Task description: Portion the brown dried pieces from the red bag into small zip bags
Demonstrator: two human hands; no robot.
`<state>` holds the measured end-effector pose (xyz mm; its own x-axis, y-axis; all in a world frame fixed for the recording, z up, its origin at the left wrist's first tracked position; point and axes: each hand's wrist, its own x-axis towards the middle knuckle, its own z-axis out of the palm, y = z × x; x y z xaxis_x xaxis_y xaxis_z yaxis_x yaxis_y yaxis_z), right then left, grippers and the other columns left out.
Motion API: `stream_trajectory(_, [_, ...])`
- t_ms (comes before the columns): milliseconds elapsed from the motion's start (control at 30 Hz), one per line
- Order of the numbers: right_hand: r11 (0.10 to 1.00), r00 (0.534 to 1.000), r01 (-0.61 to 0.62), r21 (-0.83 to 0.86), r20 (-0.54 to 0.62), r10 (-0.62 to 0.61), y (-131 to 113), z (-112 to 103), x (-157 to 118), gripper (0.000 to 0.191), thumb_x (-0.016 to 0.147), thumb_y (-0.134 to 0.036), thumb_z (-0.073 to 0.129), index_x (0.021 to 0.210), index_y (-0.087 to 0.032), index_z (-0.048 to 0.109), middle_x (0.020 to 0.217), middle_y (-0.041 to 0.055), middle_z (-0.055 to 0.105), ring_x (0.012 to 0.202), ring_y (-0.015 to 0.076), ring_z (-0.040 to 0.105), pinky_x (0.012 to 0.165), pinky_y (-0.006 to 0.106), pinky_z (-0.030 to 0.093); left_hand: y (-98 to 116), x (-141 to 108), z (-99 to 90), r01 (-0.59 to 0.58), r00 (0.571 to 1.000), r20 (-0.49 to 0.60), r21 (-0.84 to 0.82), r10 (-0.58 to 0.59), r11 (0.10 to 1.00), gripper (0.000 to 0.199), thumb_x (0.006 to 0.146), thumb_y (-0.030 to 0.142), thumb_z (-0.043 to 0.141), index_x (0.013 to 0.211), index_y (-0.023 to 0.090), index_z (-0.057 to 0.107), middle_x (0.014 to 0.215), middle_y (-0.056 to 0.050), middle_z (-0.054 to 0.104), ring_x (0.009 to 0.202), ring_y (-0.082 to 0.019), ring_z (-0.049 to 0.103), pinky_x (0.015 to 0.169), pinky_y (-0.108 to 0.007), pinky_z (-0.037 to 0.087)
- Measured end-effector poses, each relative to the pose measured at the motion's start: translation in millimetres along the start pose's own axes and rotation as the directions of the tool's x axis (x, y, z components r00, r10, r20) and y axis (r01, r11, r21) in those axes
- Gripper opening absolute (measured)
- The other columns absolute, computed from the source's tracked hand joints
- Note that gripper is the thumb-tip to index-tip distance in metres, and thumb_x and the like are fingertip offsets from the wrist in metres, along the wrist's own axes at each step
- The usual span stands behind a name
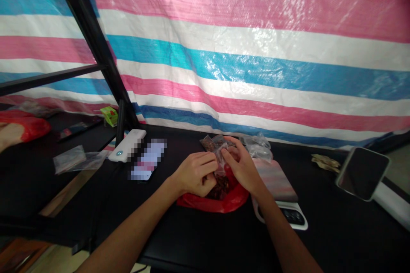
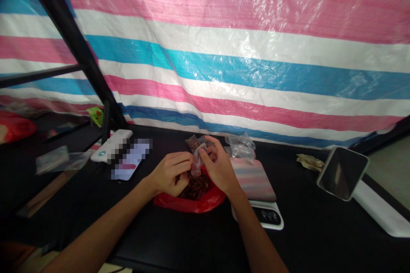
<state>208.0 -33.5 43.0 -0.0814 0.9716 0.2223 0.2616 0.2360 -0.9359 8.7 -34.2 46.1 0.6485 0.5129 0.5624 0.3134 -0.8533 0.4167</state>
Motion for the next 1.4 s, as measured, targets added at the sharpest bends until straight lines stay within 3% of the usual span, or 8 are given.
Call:
stream_trajectory(133, [0.995, 0.995, 0.099, 0.014, 0.001, -0.099, -6.0, 1.6, -1.7, 0.045, 0.095, -0.044, 0.063, 0.136, -0.026, 0.055, 0.092, 0.0027, 0.07, 0.078, 0.0203, 0.067, 0.071, 0.034, 0.055, 4.0, 1.2, -6.9, 0.168, 0.981, -0.079, -0.118, -0.178, 0.979, 0.01, 0.087, 0.024, 0.054, 0.085, 0.023, 0.045, 0.09, -0.006, 0.055, 0.085, -0.022, 0.055, 0.078, -0.037, 0.048])
stream_trajectory(267, [0.981, 0.982, 0.186, -0.053, 0.05, -0.184, -12.5, 2.0, -6.8, 0.046, 0.094, -0.036, 0.064, 0.139, -0.028, 0.054, 0.096, 0.0021, 0.071, 0.084, 0.0208, 0.067, 0.076, 0.035, 0.052, 4.1, 3.6, -3.8, 0.326, 0.939, -0.007, -0.289, -0.343, 0.9, 0.054, 0.079, 0.038, 0.078, 0.114, 0.023, 0.04, 0.118, -0.009, 0.057, 0.101, -0.023, 0.06, 0.087, -0.038, 0.052])
stream_trajectory(500, [0.958, 0.962, 0.272, -0.086, 0.044, -0.269, -13.7, -2.0, -8.9, 0.049, 0.092, -0.035, 0.069, 0.138, -0.028, 0.055, 0.101, 0.0024, 0.069, 0.087, 0.0204, 0.063, 0.08, 0.034, 0.049, 3.8, 2.7, 4.6, 0.388, 0.912, 0.139, -0.6, -0.387, 0.7, 0.067, 0.077, 0.028, 0.084, 0.124, 0.025, 0.036, 0.118, -0.009, 0.067, 0.103, -0.023, 0.069, 0.081, -0.033, 0.056])
stream_trajectory(867, [0.95, 0.955, 0.298, -0.096, 0.027, -0.297, -14.0, -3.0, -8.6, 0.037, 0.095, -0.038, 0.066, 0.129, -0.027, 0.061, 0.109, 0.0049, 0.07, 0.091, 0.0215, 0.064, 0.079, 0.034, 0.05, -7.9, 4.3, 8.8, 0.39, 0.897, 0.164, -0.734, -0.411, 0.556, 0.066, 0.072, 0.034, 0.09, 0.122, 0.023, 0.048, 0.104, -0.007, 0.074, 0.091, -0.022, 0.074, 0.077, -0.032, 0.056])
stream_trajectory(1033, [0.915, 0.92, 0.298, -0.272, -0.173, -0.351, -5.7, -5.5, -1.1, 0.016, 0.097, -0.034, 0.061, 0.109, -0.023, 0.063, 0.098, 0.0037, 0.068, 0.083, 0.0192, 0.062, 0.075, 0.033, 0.052, -16.5, 5.3, 0.1, 0.342, 0.918, 0.055, -0.607, -0.392, 0.718, 0.056, 0.085, 0.045, 0.079, 0.129, 0.02, 0.053, 0.109, -0.009, 0.075, 0.102, -0.024, 0.072, 0.094, -0.038, 0.055])
stream_trajectory(1167, [0.694, 0.823, 0.321, -0.645, -0.173, -0.541, 2.9, -14.7, 4.5, 0.013, 0.099, -0.023, 0.057, 0.109, -0.021, 0.066, 0.106, 0.008, 0.069, 0.099, 0.0244, 0.063, 0.09, 0.04, 0.05, -30.6, 1.4, -2.7, 0.403, 0.901, -0.06, -0.257, -0.43, 0.879, 0.043, 0.108, 0.045, 0.036, 0.137, 0.022, 0.059, 0.144, -0.011, 0.063, 0.136, -0.024, 0.056, 0.119, -0.044, 0.039])
stream_trajectory(1300, [0.491, 0.881, 0.257, -0.832, -0.006, -0.473, 12.6, -18.6, 3.7, 0.039, 0.089, -0.005, 0.052, 0.12, -0.022, 0.07, 0.126, 0.0101, 0.07, 0.116, 0.0315, 0.058, 0.1, 0.048, 0.047, -45.4, -6.6, 5.0, 0.456, 0.884, 0.086, 0.052, -0.459, 0.889, 0.048, 0.108, 0.048, 0.034, 0.147, 0.029, 0.054, 0.159, -0.005, 0.051, 0.152, -0.027, 0.038, 0.126, -0.055, 0.025])
stream_trajectory(1400, [0.439, 0.924, 0.269, -0.857, 0.101, -0.37, 18.8, -14.7, 0.9, 0.057, 0.076, 0.001, 0.055, 0.127, -0.021, 0.07, 0.14, 0.0078, 0.066, 0.128, 0.0347, 0.052, 0.108, 0.052, 0.042, -51.4, -10.5, 9.6, 0.444, 0.876, 0.129, 0.16, -0.464, 0.882, 0.046, 0.108, 0.046, 0.035, 0.147, 0.029, 0.055, 0.155, -0.005, 0.055, 0.147, -0.028, 0.043, 0.125, -0.059, 0.026])
